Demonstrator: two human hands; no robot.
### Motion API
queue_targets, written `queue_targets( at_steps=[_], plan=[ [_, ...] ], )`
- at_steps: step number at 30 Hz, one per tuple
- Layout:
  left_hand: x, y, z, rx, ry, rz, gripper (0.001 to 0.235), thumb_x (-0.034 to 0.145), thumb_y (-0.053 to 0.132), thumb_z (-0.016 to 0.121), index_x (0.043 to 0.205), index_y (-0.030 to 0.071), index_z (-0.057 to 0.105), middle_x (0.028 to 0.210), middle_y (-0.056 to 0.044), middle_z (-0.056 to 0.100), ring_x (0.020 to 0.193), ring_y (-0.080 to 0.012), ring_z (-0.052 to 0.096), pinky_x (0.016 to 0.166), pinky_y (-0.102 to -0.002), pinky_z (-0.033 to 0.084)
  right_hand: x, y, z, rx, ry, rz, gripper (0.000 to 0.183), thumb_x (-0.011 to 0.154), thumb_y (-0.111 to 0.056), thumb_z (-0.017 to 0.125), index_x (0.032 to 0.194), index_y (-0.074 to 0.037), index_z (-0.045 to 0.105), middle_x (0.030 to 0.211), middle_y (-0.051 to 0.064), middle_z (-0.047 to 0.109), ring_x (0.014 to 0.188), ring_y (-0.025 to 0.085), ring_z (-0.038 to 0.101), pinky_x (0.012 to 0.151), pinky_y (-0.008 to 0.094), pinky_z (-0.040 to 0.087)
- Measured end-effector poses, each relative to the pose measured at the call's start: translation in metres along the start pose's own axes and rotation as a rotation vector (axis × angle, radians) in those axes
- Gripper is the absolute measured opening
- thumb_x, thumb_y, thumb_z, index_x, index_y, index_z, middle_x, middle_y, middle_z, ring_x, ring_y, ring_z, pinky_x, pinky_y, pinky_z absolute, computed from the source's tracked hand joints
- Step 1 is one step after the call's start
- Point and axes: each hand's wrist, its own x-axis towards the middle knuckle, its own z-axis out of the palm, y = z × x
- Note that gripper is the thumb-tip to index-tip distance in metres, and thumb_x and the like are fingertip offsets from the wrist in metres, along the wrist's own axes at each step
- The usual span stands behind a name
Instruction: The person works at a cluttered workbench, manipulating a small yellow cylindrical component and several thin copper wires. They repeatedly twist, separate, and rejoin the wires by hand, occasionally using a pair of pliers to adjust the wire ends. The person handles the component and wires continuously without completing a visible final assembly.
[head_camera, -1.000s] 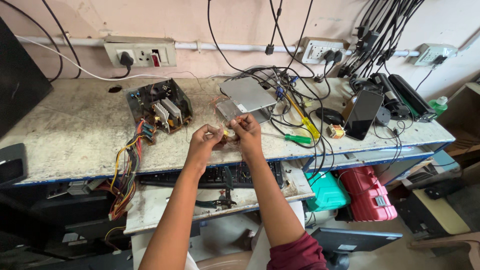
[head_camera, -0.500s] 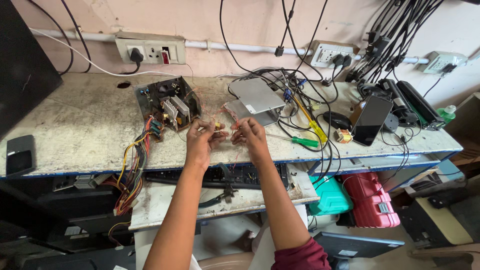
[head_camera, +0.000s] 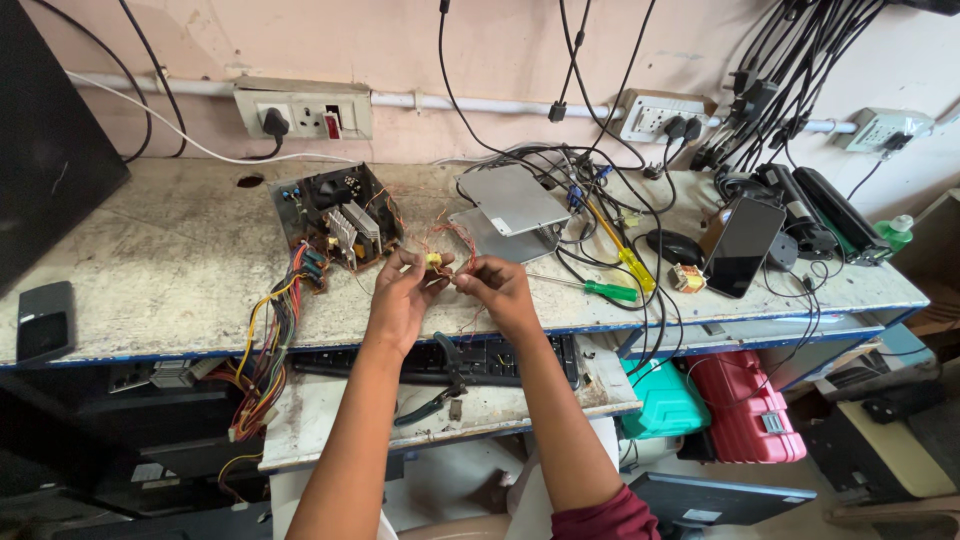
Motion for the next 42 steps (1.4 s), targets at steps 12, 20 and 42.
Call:
queue_targets(
  at_steps=[12, 20, 42],
  plan=[
    [-0.004, 0.003, 0.005, 0.024, 0.01, -0.019, 0.008, 0.096, 0.013, 0.063, 0.103, 0.01, 0.062, 0.105, -0.015, 0.073, 0.097, -0.021, 0.069, 0.09, -0.035, 0.052, -0.003, -0.008, 0.003, 0.114, -0.05, -0.055, 0.01, 0.091, 0.004, 0.068, 0.094, -0.002, 0.062, 0.098, 0.005, 0.07, 0.092, 0.011, 0.067, 0.086, 0.027, 0.054],
    [0.006, -0.011, 0.004, 0.367, 0.198, 0.171, 0.017, 0.101, 0.018, 0.068, 0.104, 0.002, 0.068, 0.096, -0.011, 0.074, 0.086, -0.0152, 0.069, 0.08, -0.028, 0.056, -0.005, -0.002, 0.004, 0.022, 0.006, -0.107, 0.013, 0.09, 0.008, 0.063, 0.099, -0.002, 0.06, 0.1, 0.008, 0.072, 0.09, 0.011, 0.066, 0.084, 0.027, 0.054],
    [0.002, -0.008, 0.005, 0.71, 0.233, 0.249, 0.017, 0.1, 0.015, 0.069, 0.097, 0.0, 0.061, 0.072, -0.01, 0.067, 0.06, -0.0121, 0.062, 0.057, -0.025, 0.051, 0.002, -0.003, 0.011, -0.07, 0.023, -0.103, 0.047, 0.082, 0.007, 0.079, 0.091, -0.014, 0.038, 0.095, 0.002, 0.062, 0.091, 0.009, 0.062, 0.084, 0.028, 0.054]
  ],
)
